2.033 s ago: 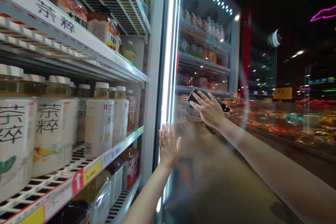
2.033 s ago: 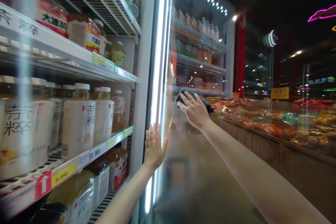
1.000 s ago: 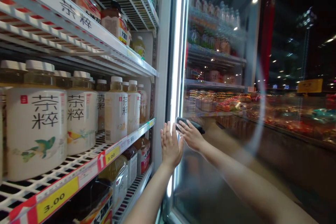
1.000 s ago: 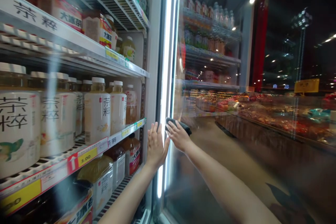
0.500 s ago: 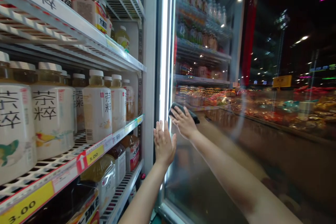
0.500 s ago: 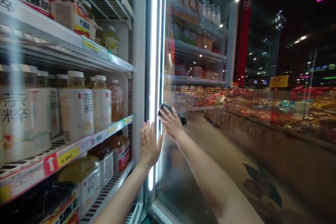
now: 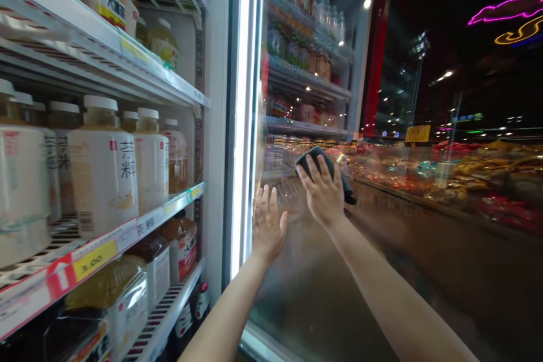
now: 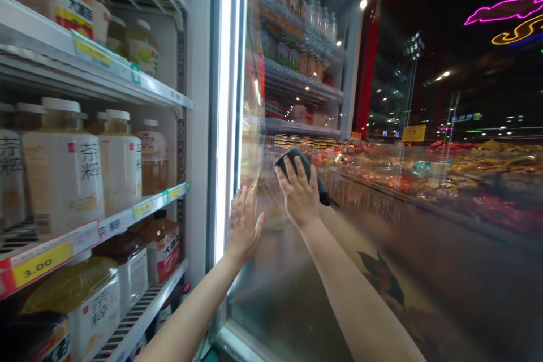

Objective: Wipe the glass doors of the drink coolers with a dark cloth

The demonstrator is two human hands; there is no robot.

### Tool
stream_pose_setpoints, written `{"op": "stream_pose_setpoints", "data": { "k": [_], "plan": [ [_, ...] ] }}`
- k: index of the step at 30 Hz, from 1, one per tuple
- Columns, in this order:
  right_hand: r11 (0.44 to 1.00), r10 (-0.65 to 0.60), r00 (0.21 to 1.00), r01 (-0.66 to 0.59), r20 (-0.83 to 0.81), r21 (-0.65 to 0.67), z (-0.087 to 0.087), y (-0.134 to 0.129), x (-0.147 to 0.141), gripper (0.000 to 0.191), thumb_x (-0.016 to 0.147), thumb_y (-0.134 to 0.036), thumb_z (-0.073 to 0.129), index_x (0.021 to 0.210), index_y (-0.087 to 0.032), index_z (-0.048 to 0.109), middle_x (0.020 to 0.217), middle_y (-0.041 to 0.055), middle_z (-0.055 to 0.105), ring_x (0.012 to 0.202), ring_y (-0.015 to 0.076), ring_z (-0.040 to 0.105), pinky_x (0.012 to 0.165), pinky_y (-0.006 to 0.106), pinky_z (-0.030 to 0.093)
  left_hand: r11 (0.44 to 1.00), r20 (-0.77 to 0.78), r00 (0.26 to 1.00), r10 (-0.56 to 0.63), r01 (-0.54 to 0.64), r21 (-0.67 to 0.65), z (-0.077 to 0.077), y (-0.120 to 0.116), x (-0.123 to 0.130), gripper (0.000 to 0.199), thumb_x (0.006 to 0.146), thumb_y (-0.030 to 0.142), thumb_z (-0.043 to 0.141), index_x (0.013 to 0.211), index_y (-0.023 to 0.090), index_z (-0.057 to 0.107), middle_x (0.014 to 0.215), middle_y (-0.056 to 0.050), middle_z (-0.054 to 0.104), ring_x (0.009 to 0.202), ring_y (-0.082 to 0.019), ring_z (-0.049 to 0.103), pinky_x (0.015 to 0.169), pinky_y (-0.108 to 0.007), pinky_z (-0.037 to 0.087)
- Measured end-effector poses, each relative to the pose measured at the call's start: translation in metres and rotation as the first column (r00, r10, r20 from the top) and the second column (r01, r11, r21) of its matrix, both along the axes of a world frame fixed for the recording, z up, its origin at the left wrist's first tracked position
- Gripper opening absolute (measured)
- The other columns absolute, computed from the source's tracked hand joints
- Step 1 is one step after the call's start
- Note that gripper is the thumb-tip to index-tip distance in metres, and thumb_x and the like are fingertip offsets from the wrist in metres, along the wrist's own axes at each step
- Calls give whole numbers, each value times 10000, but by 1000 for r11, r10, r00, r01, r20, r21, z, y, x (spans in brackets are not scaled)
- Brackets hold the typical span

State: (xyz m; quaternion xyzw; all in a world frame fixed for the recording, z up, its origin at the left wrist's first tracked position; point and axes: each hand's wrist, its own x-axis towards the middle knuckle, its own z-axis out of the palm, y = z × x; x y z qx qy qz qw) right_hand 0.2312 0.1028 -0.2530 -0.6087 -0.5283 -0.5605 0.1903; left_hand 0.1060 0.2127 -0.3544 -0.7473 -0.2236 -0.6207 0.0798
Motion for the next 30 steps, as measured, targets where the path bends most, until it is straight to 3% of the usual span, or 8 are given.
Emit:
{"op": "stream_pose_setpoints", "data": {
  "k": [6,10,13,15,19,23,27,30],
  "plan": [
    [992,-36,998,41,44,-120,-80,-66,24,586,989,-203,457,1555,-351,420,1611,17,424,1504,268,363,1278,564,57,995,-53,995,-84,86,42,-2,-11,23,752,1010,304,469,1641,202,74,1674,-151,285,1576,-281,183,1267,-541,238],
    [975,-186,982,188,-27,121,-36,-125,53,613,953,-202,514,1549,-330,442,1626,69,397,1515,380,318,1222,693,139,984,-131,981,-142,154,84,8,-13,43,757,996,342,513,1640,237,129,1694,-115,244,1586,-284,136,1277,-548,198],
    [940,-192,980,201,-59,277,13,-118,55,623,967,-223,506,1578,-276,396,1671,107,288,1540,423,229,1185,709,222,983,-134,978,-158,168,67,17,-17,61,765,979,397,556,1633,283,176,1717,-107,157,1590,-312,95,1270,-585,176],
    [958,-182,983,183,-27,221,19,-98,49,612,982,-246,500,1583,-277,385,1678,99,267,1549,406,211,1202,687,206,984,-122,978,-168,174,39,20,-20,71,780,963,443,584,1627,322,192,1726,-99,112,1591,-330,68,1260,-612,176],
    [987,-139,985,147,105,-67,-38,-85,41,617,985,-275,523,1580,-338,374,1656,24,337,1540,295,285,1278,545,126,983,-106,978,-179,183,29,20,-16,79,785,959,476,589,1623,348,190,1729,-92,90,1591,-335,48,1249,-626,184],
    [978,-198,975,204,97,-47,-82,-143,66,628,975,-230,517,1561,-411,382,1607,-32,429,1496,247,382,1297,491,103,983,-118,978,-170,177,52,18,-7,81,780,967,488,572,1622,345,173,1732,-87,69,1591,-337,26,1247,-635,173],
    [858,-358,920,390,-158,334,-35,-193,93,647,986,-268,549,1593,-334,336,1678,48,284,1549,365,239,1217,622,275,987,-133,981,-142,151,60,18,-5,82,780,975,455,568,1623,334,152,1733,-83,45,1591,-332,6,1258,-614,163],
    [810,-371,908,418,-194,411,-2,-183,92,604,1009,-289,518,1591,-293,357,1684,80,265,1557,385,198,1204,641,282,984,-90,987,-132,142,110,20,-13,84,812,980,430,566,1631,315,95,1732,-94,33,1591,-332,22,1263,-610,163]
  ]
}}
